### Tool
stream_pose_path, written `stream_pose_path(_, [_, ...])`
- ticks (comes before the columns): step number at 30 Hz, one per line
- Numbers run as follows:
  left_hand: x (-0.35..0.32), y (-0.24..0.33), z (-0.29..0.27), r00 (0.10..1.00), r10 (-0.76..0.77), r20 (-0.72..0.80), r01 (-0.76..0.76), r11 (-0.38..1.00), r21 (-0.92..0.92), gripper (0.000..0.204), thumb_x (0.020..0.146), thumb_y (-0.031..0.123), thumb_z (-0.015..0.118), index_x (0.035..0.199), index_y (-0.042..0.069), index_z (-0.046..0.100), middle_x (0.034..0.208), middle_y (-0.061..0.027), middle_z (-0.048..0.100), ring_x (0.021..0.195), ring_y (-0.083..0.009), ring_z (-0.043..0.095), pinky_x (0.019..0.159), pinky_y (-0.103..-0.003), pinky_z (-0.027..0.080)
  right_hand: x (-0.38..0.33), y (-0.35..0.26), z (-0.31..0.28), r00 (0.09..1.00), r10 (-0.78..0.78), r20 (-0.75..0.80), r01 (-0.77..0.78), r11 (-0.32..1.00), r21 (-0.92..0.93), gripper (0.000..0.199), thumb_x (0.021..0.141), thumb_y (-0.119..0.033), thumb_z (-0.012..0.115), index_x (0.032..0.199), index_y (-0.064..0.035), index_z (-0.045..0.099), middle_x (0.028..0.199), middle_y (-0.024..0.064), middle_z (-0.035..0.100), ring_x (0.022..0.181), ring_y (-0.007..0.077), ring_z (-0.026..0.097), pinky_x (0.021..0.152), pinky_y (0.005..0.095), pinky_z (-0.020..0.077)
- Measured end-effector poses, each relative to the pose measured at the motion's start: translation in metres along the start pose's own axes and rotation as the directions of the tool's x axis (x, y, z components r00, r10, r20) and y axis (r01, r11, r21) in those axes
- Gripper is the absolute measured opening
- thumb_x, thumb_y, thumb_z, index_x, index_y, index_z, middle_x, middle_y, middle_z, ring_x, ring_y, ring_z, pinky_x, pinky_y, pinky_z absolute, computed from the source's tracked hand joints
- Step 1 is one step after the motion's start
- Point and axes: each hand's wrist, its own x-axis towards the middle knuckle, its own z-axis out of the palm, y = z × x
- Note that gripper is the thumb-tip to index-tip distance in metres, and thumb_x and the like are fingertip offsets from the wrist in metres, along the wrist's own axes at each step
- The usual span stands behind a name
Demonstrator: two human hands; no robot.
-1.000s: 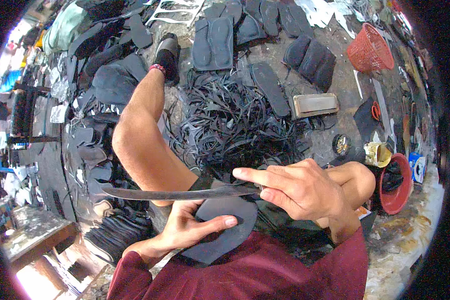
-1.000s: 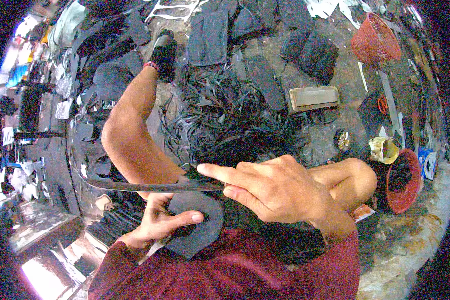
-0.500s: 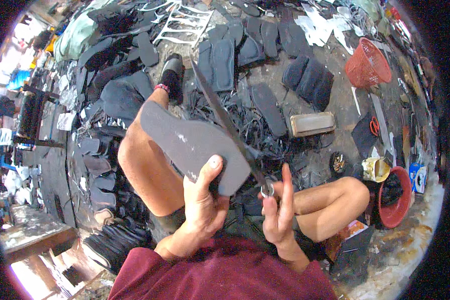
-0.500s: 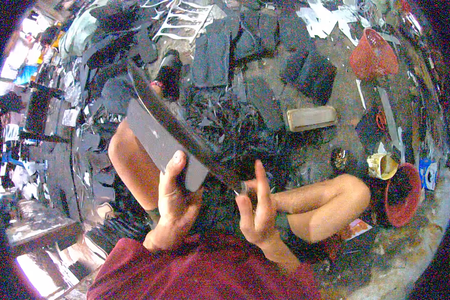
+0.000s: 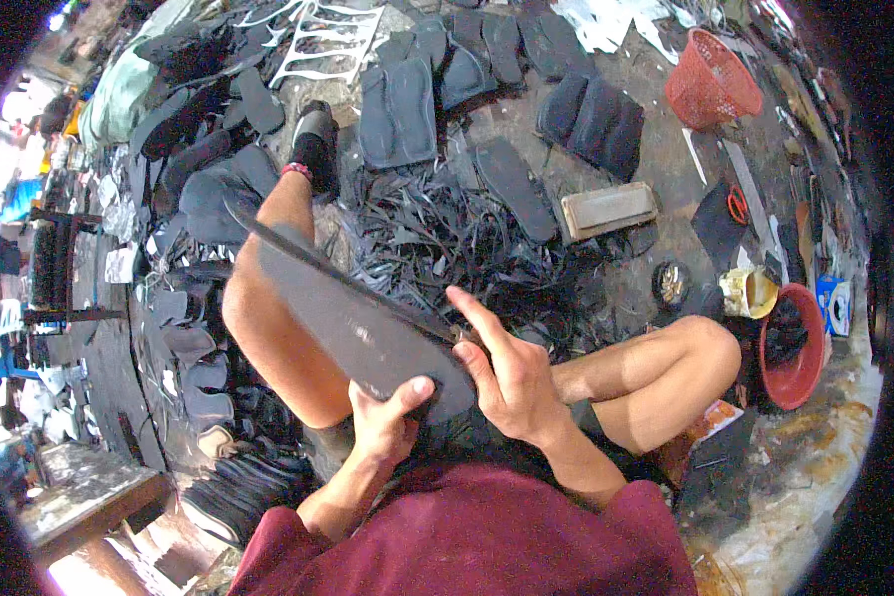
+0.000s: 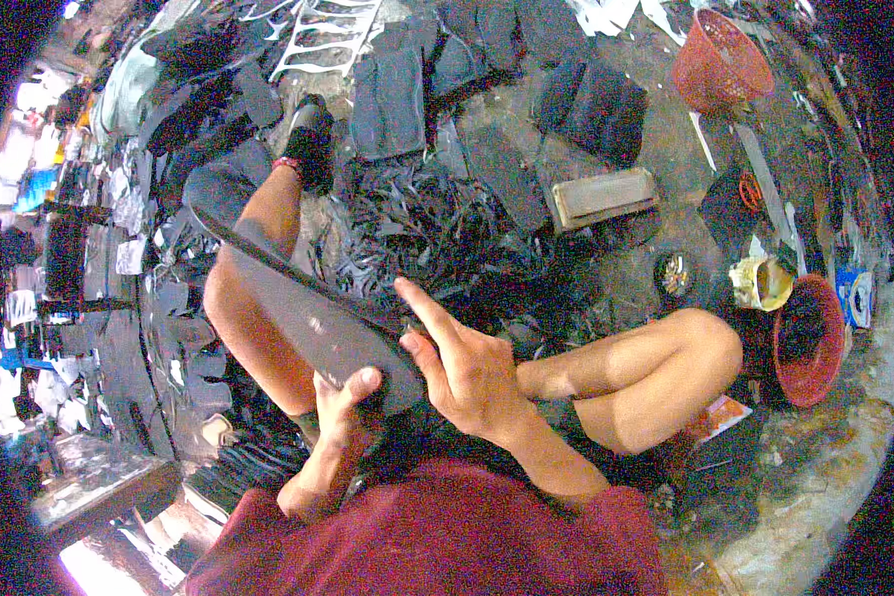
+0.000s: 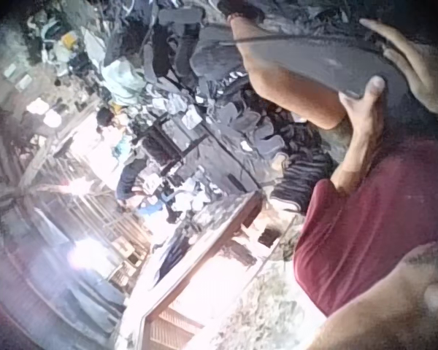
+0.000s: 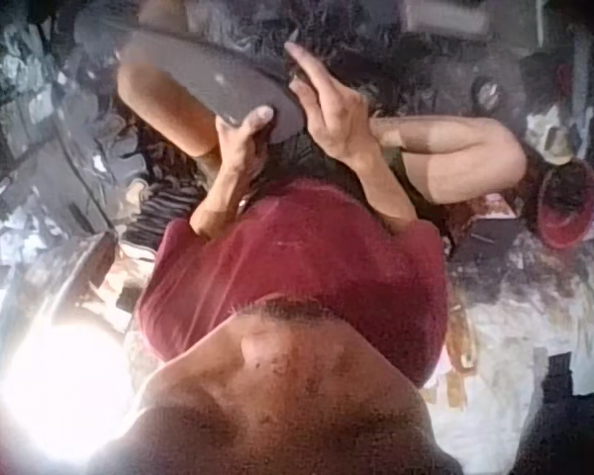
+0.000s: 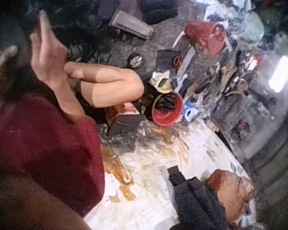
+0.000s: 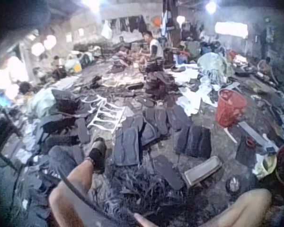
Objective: The person sits on the floor and uses a knife to cut and trim black rubber pieces. They repeatedly hold the rubber, slice off strips, and place the trimmed pieces aside. The process continues with multiple rubber pieces throughout the clip.
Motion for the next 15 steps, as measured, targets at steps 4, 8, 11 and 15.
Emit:
stream_pose_path(4, [0.053,0.011,-0.057,0.535,0.665,0.521,-0.778,0.628,-0.003,0.031,0.068,0.012,0.086,0.096,0.020,0.073,0.144,-0.0236,0.046,0.139,-0.0445,0.034,0.112,-0.056,0.032,0.006,0.005,0.007,0.967,0.249,-0.045,-0.174,0.782,0.599,0.056,0.102,-0.028,0.052,0.149,-0.0050,0.034,0.090,0.0079,0.065,0.060,0.0064,0.052,0.054,0.0188,0.0414])
stream_pose_path(8, [0.056,0.044,-0.024,0.498,0.630,0.596,-0.866,0.333,0.372,0.037,0.072,0.006,0.081,0.105,0.018,0.073,0.158,-0.0220,0.027,0.148,-0.0420,0.021,0.116,-0.055,0.024,0.022,-0.001,0.015,0.910,0.381,0.165,-0.367,0.552,0.749,0.057,0.085,-0.013,0.075,0.134,0.0021,0.051,0.088,0.0036,0.066,0.057,0.0079,0.057,0.048,0.0222,0.0441])
stream_pose_path(11, [0.055,0.034,-0.018,0.774,0.623,0.113,-0.632,0.748,0.202,0.059,0.092,-0.004,0.058,0.146,0.005,0.037,0.153,-0.0227,0.033,0.139,-0.0353,0.040,0.115,-0.045,0.035,0.047,-0.002,0.005,0.869,0.494,0.026,-0.319,0.519,0.793,0.044,0.081,-0.010,0.079,0.120,0.0034,0.063,0.087,0.0007,0.068,0.064,0.0065,0.059,0.056,0.0210,0.0458])
stream_pose_path(15, [0.003,0.049,-0.003,0.845,0.528,0.079,-0.532,0.820,0.211,0.079,0.086,-0.001,0.069,0.151,0.000,0.023,0.146,-0.0234,0.044,0.137,-0.0328,0.044,0.114,-0.043,0.035,0.086,-0.007,-0.006,0.874,0.451,-0.180,-0.145,0.595,0.791,0.045,0.081,-0.011,0.080,0.122,-0.0005,0.065,0.085,-0.0009,0.068,0.068,0.0066,0.060,0.064,0.0220,0.0477])
